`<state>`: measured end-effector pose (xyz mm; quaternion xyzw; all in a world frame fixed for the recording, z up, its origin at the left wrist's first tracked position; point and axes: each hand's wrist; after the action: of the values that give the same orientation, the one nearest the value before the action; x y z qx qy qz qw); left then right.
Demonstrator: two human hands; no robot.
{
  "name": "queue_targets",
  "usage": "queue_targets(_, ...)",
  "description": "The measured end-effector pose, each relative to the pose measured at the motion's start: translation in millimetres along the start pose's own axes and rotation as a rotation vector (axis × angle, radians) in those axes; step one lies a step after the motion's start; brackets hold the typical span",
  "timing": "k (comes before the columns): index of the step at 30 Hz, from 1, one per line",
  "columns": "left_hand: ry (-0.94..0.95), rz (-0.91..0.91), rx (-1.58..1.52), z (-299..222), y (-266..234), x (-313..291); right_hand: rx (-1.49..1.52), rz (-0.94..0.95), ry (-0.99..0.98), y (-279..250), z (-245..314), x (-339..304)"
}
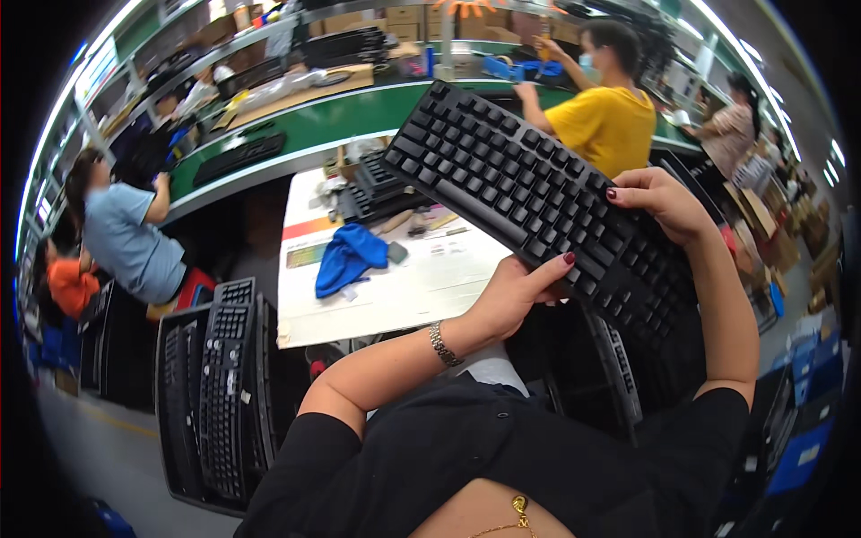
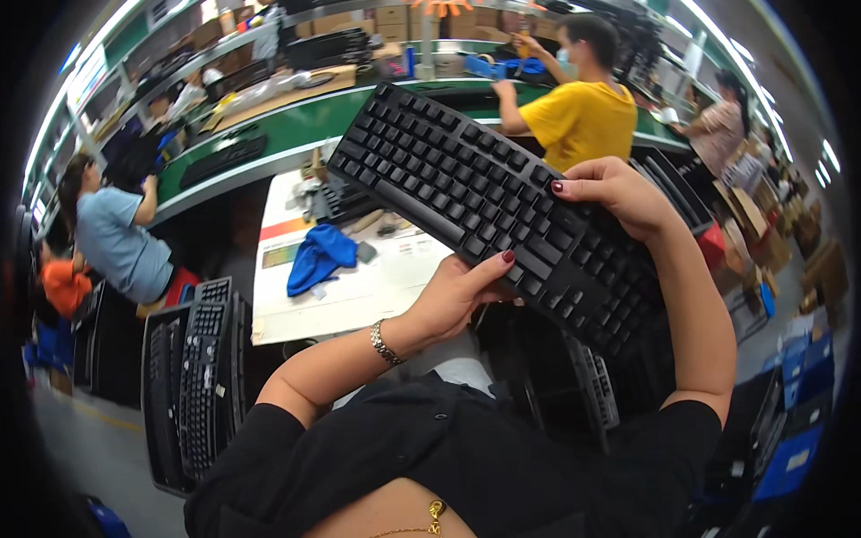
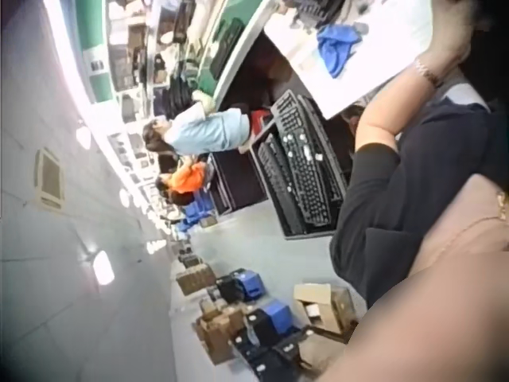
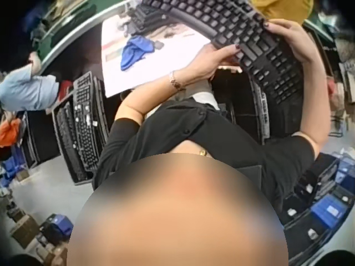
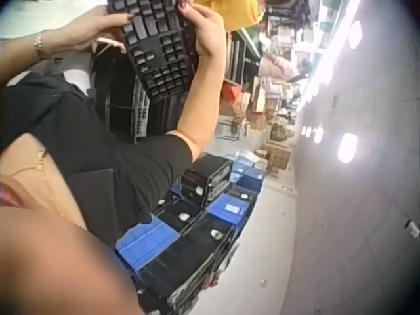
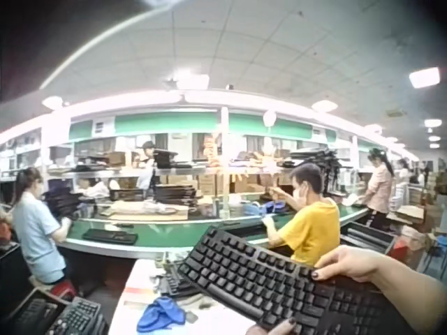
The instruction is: Assembling and cleaning computer keyboards on a factory production line.
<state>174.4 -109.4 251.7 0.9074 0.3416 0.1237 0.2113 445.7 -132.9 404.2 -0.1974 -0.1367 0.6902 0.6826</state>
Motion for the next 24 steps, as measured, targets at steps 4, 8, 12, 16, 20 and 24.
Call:
queue_targets(4,0.044,-0.13,-0.191,-12,-22,-24,-0.09,-0.001,0.04,37,30,30)
queue_targets(8,0.048,-0.198,-0.215,-7,-42,-46,0.1,0.01,-0.076,87,43,67)
queue_targets(12,0.022,-0.183,-0.188,5,-54,-64,0.005,0.093,-0.028,114,41,89)
queue_targets(16,0.013,-0.192,-0.17,11,-62,-76,-0.151,0.191,-0.067,131,43,103)
queue_targets(20,0.007,-0.202,-0.181,21,-66,-82,-0.268,0.256,-0.144,138,37,105)
queue_targets(24,-0.012,-0.211,-0.252,30,-68,-86,-0.248,0.257,-0.206,142,31,97)
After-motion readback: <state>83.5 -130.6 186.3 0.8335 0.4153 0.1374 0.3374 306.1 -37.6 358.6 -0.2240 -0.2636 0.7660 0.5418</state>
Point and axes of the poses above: each hand's wrist, its own x-axis towards the middle knuckle, its own y-axis out of the palm, z = x × y, and after that the axes turned 6 degrees about -z, right-handed
